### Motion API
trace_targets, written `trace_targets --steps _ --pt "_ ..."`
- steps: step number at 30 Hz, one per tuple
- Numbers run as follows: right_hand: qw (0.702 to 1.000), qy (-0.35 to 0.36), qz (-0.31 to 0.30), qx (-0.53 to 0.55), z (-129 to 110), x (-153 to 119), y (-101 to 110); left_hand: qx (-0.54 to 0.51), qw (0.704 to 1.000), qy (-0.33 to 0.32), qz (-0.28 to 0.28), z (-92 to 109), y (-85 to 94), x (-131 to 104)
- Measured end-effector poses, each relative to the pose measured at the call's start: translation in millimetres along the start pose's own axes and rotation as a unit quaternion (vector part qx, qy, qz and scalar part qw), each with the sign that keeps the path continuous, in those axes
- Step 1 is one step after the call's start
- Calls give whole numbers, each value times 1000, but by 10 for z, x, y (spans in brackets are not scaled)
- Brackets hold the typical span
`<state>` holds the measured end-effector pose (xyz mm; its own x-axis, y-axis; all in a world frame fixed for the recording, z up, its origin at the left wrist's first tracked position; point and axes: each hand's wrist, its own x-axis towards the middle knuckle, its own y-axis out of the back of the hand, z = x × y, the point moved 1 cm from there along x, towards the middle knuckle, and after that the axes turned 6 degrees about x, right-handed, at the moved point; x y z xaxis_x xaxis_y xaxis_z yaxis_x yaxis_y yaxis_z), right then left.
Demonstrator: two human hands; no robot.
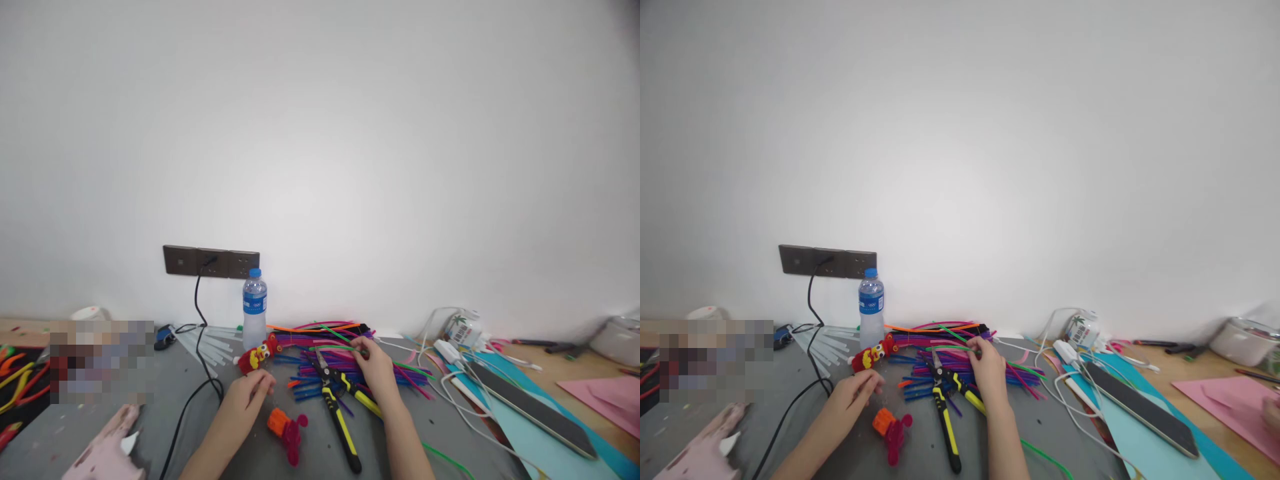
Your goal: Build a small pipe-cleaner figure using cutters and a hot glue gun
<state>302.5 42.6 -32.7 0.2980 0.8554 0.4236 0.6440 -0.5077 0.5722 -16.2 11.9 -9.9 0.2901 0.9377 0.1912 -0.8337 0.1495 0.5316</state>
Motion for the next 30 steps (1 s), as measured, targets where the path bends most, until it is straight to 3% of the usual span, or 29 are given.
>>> trace_targets --steps 5,15,22,30 --pt "1000 9 -1 0 -42 43 35 -21 1000 12 5 -15 1 -7" --pt "991 -1 -118 -61 -192 -66 23 10 1000 5 -9 53 5 -7" --pt "988 -30 -120 -88 -282 -68 17 18 1000 6 -23 76 10 -18" --pt "993 -60 -97 -19 -357 -104 -47 54 998 -4 -38 42 -19 -4"
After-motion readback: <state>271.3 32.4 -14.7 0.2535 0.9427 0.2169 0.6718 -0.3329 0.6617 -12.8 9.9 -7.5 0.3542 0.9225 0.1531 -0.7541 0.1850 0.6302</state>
